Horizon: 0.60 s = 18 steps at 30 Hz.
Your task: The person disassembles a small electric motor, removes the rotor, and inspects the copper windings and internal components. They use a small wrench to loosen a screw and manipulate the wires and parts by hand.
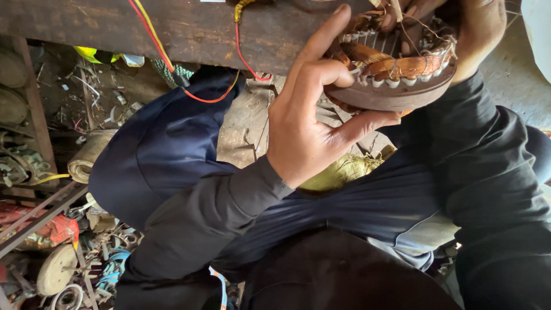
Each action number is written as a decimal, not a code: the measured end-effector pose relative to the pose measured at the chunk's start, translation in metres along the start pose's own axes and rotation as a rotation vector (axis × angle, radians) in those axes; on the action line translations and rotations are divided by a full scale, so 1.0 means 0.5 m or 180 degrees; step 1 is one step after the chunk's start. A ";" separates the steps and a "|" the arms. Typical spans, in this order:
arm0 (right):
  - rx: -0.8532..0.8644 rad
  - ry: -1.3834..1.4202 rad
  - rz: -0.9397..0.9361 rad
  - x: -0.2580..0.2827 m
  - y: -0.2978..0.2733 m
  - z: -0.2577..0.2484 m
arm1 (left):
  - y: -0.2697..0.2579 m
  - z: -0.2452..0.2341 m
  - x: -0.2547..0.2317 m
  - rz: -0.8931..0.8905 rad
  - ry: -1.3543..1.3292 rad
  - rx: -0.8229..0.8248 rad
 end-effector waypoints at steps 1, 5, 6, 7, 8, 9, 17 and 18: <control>-0.0006 0.0003 0.0000 0.000 0.000 -0.001 | -0.001 -0.001 -0.004 0.0103 0.0036 -0.0036; -0.0006 0.0014 0.0012 -0.001 0.001 -0.001 | -0.005 -0.002 -0.008 0.0210 -0.0002 -0.0080; -0.0001 0.0019 0.0017 0.000 0.001 -0.002 | -0.007 -0.002 -0.008 0.0195 -0.0008 -0.0075; -0.0003 0.0013 0.0024 -0.001 0.001 -0.001 | -0.008 -0.001 -0.007 0.0181 -0.0014 -0.0070; -0.0006 0.0009 0.0030 -0.001 0.002 -0.002 | -0.009 -0.001 -0.008 0.0202 0.0024 -0.0072; -0.0006 0.0014 0.0027 0.001 0.001 -0.003 | -0.010 -0.001 -0.009 0.0240 0.0066 -0.0061; -0.0011 0.0009 0.0053 0.003 0.000 -0.002 | -0.002 -0.002 -0.020 0.0324 0.0227 0.0083; -0.0012 0.0004 0.0059 0.003 0.000 -0.002 | 0.002 -0.001 -0.021 0.0307 0.0254 0.0123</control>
Point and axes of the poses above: each hand's wrist, its own y-axis towards the middle knuckle, its own z-axis out of the palm, x = y × z, the point moved 8 cm from there along y, towards the middle knuckle, and after that the axes turned 2 degrees about -y, right-handed, at the moved point
